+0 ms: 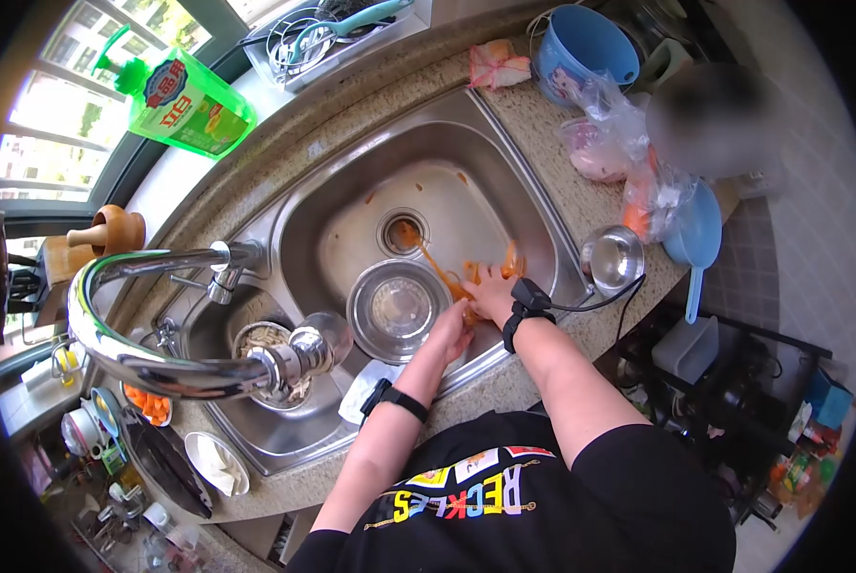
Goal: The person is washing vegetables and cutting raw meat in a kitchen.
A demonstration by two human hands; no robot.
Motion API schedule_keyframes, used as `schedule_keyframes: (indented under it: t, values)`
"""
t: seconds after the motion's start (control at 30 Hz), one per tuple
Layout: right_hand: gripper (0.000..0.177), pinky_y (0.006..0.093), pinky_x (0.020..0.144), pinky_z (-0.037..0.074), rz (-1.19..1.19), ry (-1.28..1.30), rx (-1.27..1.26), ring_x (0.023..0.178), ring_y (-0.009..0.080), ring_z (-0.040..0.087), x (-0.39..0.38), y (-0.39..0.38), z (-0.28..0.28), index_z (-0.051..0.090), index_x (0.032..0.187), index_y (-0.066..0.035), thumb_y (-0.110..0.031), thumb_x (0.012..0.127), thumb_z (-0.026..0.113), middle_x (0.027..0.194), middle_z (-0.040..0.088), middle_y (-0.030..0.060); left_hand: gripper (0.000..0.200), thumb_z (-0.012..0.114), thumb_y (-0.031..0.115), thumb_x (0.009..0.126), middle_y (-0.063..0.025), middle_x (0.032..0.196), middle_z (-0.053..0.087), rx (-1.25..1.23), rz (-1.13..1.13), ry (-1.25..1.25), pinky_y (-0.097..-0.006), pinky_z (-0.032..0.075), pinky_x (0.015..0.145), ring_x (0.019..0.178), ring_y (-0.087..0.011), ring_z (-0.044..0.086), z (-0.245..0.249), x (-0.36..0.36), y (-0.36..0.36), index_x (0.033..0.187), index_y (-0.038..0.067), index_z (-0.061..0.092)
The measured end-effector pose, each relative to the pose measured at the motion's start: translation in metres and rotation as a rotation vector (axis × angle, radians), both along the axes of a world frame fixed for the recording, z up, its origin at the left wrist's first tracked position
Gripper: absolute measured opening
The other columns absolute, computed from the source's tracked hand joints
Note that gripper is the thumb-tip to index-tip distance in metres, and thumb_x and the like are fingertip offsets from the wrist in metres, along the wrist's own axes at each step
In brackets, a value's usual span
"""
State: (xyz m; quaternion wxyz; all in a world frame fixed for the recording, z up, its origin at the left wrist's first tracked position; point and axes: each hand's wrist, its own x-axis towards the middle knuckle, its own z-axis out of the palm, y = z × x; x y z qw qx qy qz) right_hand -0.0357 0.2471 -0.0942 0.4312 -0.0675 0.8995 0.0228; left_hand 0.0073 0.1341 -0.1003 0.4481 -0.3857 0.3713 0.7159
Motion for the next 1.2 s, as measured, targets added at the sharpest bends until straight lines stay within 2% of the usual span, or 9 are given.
schedule_keyframes:
  t: [0.13,0.23,0.43,0.5,0.67,0.8,0.9,0.97,1.2]
  values:
    - [0.051,0.0599,0.097,0.022,0.047,-0.171,0.061,0.130,0.0303,0.022,0.001,-0.004,0.001,0.036,0.130,-0.032,-0.043,0.082,0.048,0.138,0.030,0.0092,0.041,0.036,0.041,0.092,-0.0064,0.113,0.050,-0.164,-0.051,0.244,-0.0270,0.043,0.075,0.096,-0.0155,0.050,-0.046,0.011,0.023,0.121,0.012,0.041]
    - [0.053,0.0590,0.099,0.018,0.063,-0.231,0.004,0.129,0.0312,0.024,0.004,0.002,-0.009,0.036,0.131,-0.031,-0.048,0.082,0.044,0.138,0.030,0.0098,0.046,0.031,0.044,0.093,-0.0076,0.110,0.053,0.027,0.017,0.172,-0.0256,0.043,0.077,0.099,-0.0156,0.052,-0.039,0.011,0.019,0.125,0.012,0.038]
    - [0.056,0.0545,0.102,0.017,-0.152,-0.247,-0.072,0.131,0.0312,0.022,0.000,-0.002,-0.007,0.036,0.132,-0.029,-0.051,0.082,0.042,0.141,0.026,0.0104,0.053,0.026,0.048,0.093,-0.0094,0.111,0.055,-0.129,0.102,0.223,-0.0320,0.041,0.085,0.098,-0.0177,0.053,-0.079,0.014,0.035,0.120,0.007,0.044]
    - [0.058,0.0480,0.099,0.030,-0.090,-0.219,-0.055,0.123,0.0317,0.037,-0.001,0.000,-0.013,0.045,0.128,-0.020,-0.048,0.077,0.052,0.135,0.038,0.0091,0.055,0.027,0.050,0.092,-0.0091,0.115,0.053,-0.032,0.040,0.208,-0.0325,0.041,0.086,0.098,-0.0182,0.053,-0.071,0.012,0.030,0.119,0.006,0.045]
    - [0.056,0.0445,0.093,0.038,0.001,-0.514,-0.098,0.113,0.0277,0.049,-0.007,-0.004,-0.021,0.053,0.120,-0.023,-0.050,0.071,0.058,0.123,0.052,0.0064,0.059,0.035,0.055,0.088,-0.0102,0.115,0.052,0.068,-0.072,0.102,-0.0338,0.040,0.088,0.097,-0.0192,0.053,-0.006,0.000,0.001,0.116,0.004,0.045]
    - [0.055,0.0425,0.093,0.039,0.045,-0.449,-0.073,0.113,0.0260,0.049,-0.004,-0.011,0.027,0.053,0.119,-0.024,-0.050,0.071,0.059,0.125,0.050,0.0060,0.052,0.046,0.050,0.084,-0.0087,0.102,0.056,0.001,-0.222,0.088,-0.0294,0.049,0.069,0.086,-0.0165,0.057,0.031,-0.002,-0.024,0.112,0.006,0.050]
    - [0.045,0.0400,0.087,0.044,0.073,-0.334,-0.122,0.106,0.0276,0.054,0.007,-0.009,0.008,0.058,0.113,-0.020,-0.040,0.072,0.063,0.116,0.056,0.0086,0.043,0.052,0.041,0.084,-0.0080,0.088,0.059,-0.244,-0.257,0.237,-0.0253,0.051,0.054,0.069,-0.0183,0.060,0.036,0.007,-0.026,0.102,0.002,0.055]
    - [0.037,0.0373,0.077,0.048,0.101,-0.158,-0.187,0.089,0.0307,0.060,0.016,-0.008,0.005,0.064,0.100,-0.015,-0.029,0.065,0.066,0.094,0.064,0.0122,0.041,0.052,0.038,0.084,-0.0083,0.089,0.057,-0.226,-0.261,0.256,-0.0255,0.052,0.056,0.068,-0.0176,0.059,0.028,0.013,-0.027,0.104,0.001,0.053]
    - [0.042,0.0353,0.077,0.048,0.110,-0.165,-0.381,0.090,0.0288,0.060,0.006,0.009,0.011,0.063,0.102,-0.013,-0.022,0.061,0.069,0.095,0.064,0.0124,0.036,0.052,0.032,0.085,-0.0096,0.090,0.053,-0.132,-0.082,0.181,-0.0267,0.051,0.056,0.067,-0.0179,0.059,0.034,0.026,-0.039,0.107,0.003,0.048]
